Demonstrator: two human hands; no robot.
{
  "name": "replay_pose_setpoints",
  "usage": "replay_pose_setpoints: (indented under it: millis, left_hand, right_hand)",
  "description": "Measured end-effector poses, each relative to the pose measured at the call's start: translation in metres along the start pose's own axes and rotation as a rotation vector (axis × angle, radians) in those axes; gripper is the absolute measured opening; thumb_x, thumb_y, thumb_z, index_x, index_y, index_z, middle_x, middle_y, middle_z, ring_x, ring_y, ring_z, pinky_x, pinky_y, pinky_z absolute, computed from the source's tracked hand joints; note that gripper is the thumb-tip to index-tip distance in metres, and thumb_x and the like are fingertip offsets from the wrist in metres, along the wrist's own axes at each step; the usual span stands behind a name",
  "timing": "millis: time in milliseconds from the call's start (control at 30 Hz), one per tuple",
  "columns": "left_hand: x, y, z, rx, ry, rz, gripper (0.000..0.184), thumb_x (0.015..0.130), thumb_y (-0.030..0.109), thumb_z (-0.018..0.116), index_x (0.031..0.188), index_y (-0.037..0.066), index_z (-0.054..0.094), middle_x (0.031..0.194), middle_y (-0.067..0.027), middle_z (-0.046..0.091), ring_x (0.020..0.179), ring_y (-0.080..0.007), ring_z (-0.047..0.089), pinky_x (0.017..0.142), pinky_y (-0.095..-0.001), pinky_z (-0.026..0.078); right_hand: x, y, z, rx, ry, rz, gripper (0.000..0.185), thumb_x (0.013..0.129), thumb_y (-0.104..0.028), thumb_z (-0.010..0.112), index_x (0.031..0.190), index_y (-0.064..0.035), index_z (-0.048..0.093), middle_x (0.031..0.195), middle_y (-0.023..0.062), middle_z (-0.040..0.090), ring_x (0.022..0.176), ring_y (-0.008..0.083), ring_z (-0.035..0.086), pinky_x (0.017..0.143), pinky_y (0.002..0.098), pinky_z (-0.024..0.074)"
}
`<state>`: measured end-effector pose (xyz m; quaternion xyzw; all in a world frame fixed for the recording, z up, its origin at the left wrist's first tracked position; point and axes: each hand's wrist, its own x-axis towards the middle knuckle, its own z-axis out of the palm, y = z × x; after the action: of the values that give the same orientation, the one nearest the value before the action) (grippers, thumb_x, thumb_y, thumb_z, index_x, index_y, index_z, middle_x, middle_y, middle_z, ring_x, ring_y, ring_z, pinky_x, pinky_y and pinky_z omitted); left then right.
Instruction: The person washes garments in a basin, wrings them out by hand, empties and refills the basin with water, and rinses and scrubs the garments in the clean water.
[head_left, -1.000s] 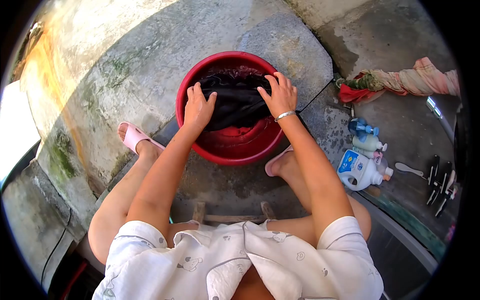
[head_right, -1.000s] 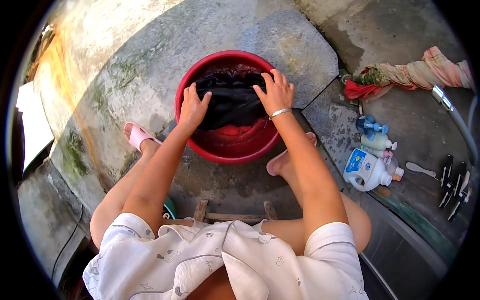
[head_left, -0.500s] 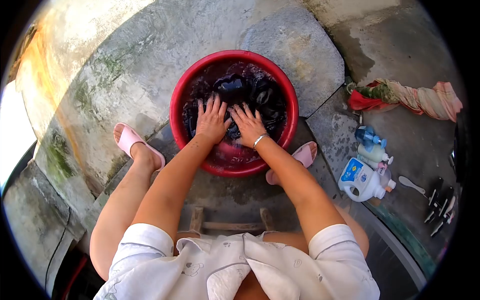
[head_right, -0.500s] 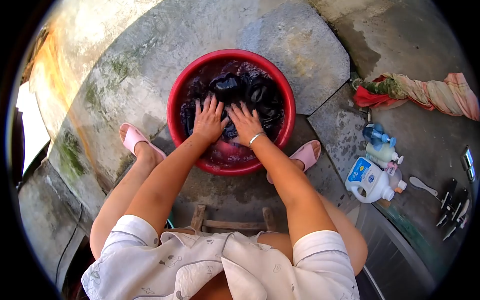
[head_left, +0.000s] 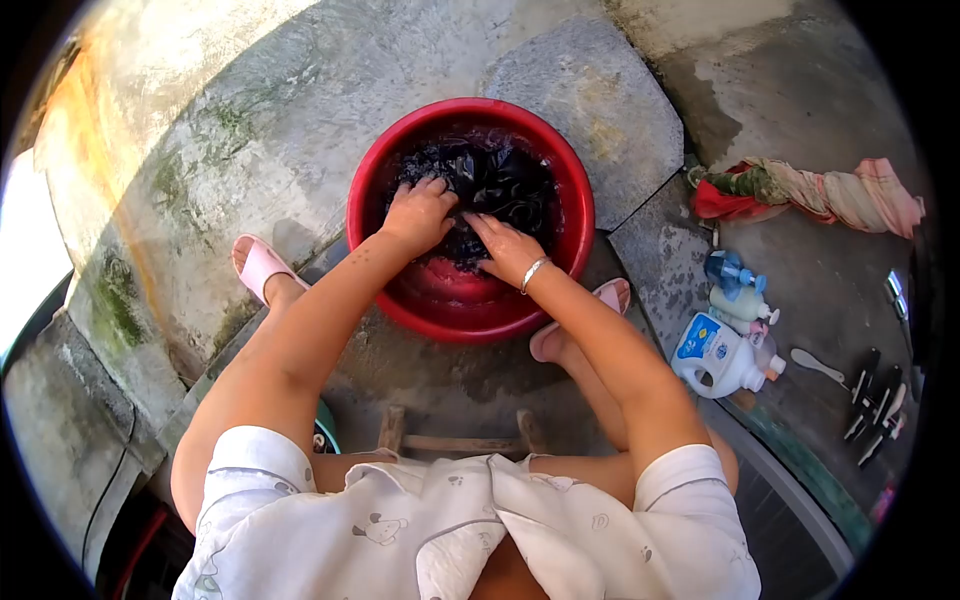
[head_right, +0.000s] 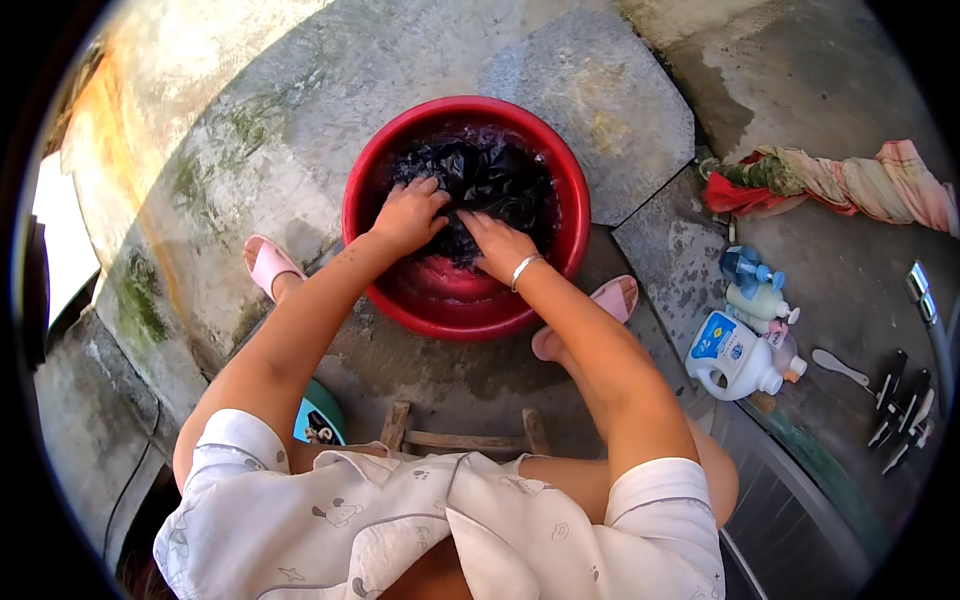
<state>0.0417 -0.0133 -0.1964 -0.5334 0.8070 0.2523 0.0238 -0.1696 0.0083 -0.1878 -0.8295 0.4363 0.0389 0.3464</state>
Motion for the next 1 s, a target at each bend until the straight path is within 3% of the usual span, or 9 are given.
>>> replay_pose_setpoints:
  millis: [67,167,233,300,333,567,733,767,1000]
  left_hand:
    - [-0.020,0.005,-0.015,0.051,0.308,0.081,0.029,0.075,0.019,0.066,0.101,0.008,0.062,0.108,-0.0111,0.059,0.109,-0.0273,0.053,0.096,-0.0428,0.039]
    - [-0.045,0.018,-0.043,-0.002,0.206,0.145,0.025,0.073,0.019,0.067,0.095,0.008,0.061,0.098,-0.0085,0.058,0.101,-0.0262,0.055,0.089,-0.0423,0.042]
    - [-0.053,0.014,-0.010,-0.114,0.052,0.248,0.034,0.069,0.019,0.071,0.100,0.008,0.061,0.099,-0.0074,0.057,0.102,-0.0265,0.054,0.087,-0.0387,0.043]
    - [-0.067,0.018,0.009,-0.086,-0.006,0.264,0.051,0.068,0.022,0.076,0.114,0.010,0.057,0.112,-0.0091,0.056,0.111,-0.0268,0.052,0.093,-0.0399,0.042]
    - [-0.071,0.020,0.013,-0.021,-0.047,0.244,0.072,0.064,0.025,0.079,0.128,0.011,0.049,0.125,-0.0102,0.053,0.121,-0.0268,0.046,0.101,-0.0407,0.038]
    - [-0.070,0.018,0.012,-0.153,0.068,0.085,0.076,0.063,0.024,0.081,0.130,0.011,0.046,0.130,-0.0092,0.051,0.124,-0.0276,0.045,0.106,-0.0418,0.033]
    - [-0.058,0.009,-0.002,-0.405,0.275,0.141,0.027,0.073,0.003,0.059,0.099,0.009,0.057,0.095,-0.0132,0.064,0.100,-0.0324,0.060,0.087,-0.0429,0.045]
    - [-0.054,0.004,-0.011,-0.440,0.225,0.125,0.042,0.071,-0.002,0.058,0.112,0.008,0.057,0.105,-0.0171,0.063,0.103,-0.0347,0.059,0.088,-0.0413,0.047]
    - [-0.029,-0.022,-0.087,-0.391,0.365,0.043,0.052,0.067,-0.011,0.050,0.116,0.007,0.054,0.116,-0.0171,0.059,0.109,-0.0359,0.056,0.092,-0.0414,0.046]
  right_hand:
    - [-0.021,-0.009,-0.002,-0.259,0.133,-0.117,0.054,0.076,-0.023,0.066,0.126,-0.0087,0.052,0.125,0.0104,0.055,0.119,0.0267,0.050,0.097,0.0374,0.0390]
    - [-0.039,-0.027,0.003,-0.577,0.260,-0.233,0.041,0.073,-0.018,0.065,0.112,-0.0083,0.058,0.117,0.0066,0.057,0.112,0.0218,0.051,0.092,0.0339,0.0378]
    - [-0.041,-0.030,0.018,-0.432,0.074,0.241,0.034,0.074,-0.018,0.065,0.107,-0.0093,0.059,0.111,0.0064,0.059,0.108,0.0222,0.053,0.090,0.0346,0.0396]
    - [-0.028,-0.026,0.040,-0.448,0.064,0.352,0.033,0.077,-0.023,0.064,0.106,-0.0066,0.061,0.095,0.0113,0.063,0.095,0.0276,0.059,0.083,0.0392,0.0458]
    - [-0.022,-0.023,0.046,-0.271,0.019,0.409,0.026,0.081,-0.023,0.059,0.100,-0.0062,0.061,0.092,0.0126,0.063,0.090,0.0300,0.059,0.082,0.0409,0.0460]
    - [-0.026,-0.048,-0.017,0.455,0.006,0.168,0.029,0.088,-0.030,0.049,0.085,-0.0017,0.057,0.094,0.0218,0.060,0.089,0.0389,0.057,0.077,0.0425,0.0462]
    - [-0.042,-0.095,-0.087,0.881,-0.098,0.207,0.041,0.077,-0.021,0.075,0.106,0.0013,0.056,0.100,0.0088,0.062,0.093,0.0164,0.058,0.084,0.0289,0.0464]
    - [-0.046,-0.104,-0.108,1.042,-0.168,0.265,0.049,0.074,-0.014,0.080,0.113,0.0007,0.054,0.102,0.0034,0.060,0.095,0.0128,0.055,0.086,0.0274,0.0455]
    - [-0.030,-0.015,-0.130,0.072,0.131,0.267,0.044,0.070,-0.013,0.075,0.111,-0.0094,0.059,0.101,0.0134,0.066,0.093,0.0296,0.064,0.079,0.0386,0.0506]
